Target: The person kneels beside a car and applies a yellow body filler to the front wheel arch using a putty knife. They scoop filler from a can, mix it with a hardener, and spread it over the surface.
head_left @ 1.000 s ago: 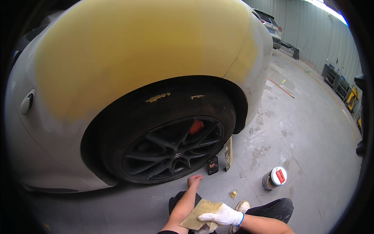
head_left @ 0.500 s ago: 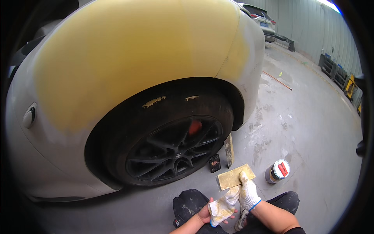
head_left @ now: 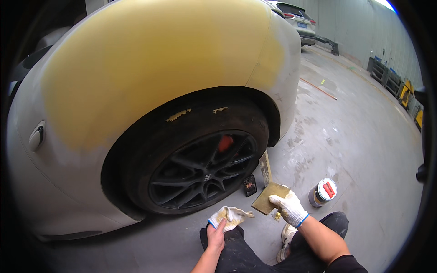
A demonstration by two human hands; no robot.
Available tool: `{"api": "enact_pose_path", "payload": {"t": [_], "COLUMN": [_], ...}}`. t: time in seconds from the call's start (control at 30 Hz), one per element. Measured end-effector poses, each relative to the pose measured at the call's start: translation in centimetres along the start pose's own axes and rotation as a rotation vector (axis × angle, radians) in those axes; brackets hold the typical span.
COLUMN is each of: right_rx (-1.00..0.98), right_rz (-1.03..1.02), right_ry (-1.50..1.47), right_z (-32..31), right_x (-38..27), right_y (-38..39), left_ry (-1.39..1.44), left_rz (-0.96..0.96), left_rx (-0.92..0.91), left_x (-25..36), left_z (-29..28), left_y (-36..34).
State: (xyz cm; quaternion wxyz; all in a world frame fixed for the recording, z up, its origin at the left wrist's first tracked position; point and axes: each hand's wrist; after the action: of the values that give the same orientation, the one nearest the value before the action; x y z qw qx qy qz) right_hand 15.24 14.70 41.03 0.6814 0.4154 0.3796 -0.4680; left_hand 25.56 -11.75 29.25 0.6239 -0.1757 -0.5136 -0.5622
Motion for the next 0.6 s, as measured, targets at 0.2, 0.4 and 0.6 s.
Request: {"api": "enact_pose_path", "payload": {"t": [0.2, 0.4, 0.6], "right_rx": [-0.136, 0.214, 0.398], "right_rz": [0.110, 0.174, 0.428], "right_ry": [0.180, 0.573, 0.083], "right_z": [0.6, -1.7, -3.8], "right_x": [3.0, 6.9, 5.1], "right_y": [0.6, 1.1, 1.9], "left_ry": [-0.134, -0.446, -0.345], "left_rz": [0.143, 0.186, 0.041], "left_rx": [-0.100, -0.318, -0.286], "left_x": [-1.8, -6.0, -7.3], "left_z": [3.2, 4.8, 6.7], "left_y": [0.5, 2.8, 1.2]}}
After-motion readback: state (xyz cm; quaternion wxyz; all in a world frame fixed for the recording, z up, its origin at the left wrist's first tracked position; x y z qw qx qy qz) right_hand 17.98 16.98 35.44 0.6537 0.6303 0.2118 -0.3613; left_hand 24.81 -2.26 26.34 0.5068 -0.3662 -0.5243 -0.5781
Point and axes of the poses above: each hand's wrist, its own y-axis away from the middle knuckle, its own z-axis out of the palm, x = y × z, and after that the axes turned 6 degrees about -y, right-handed
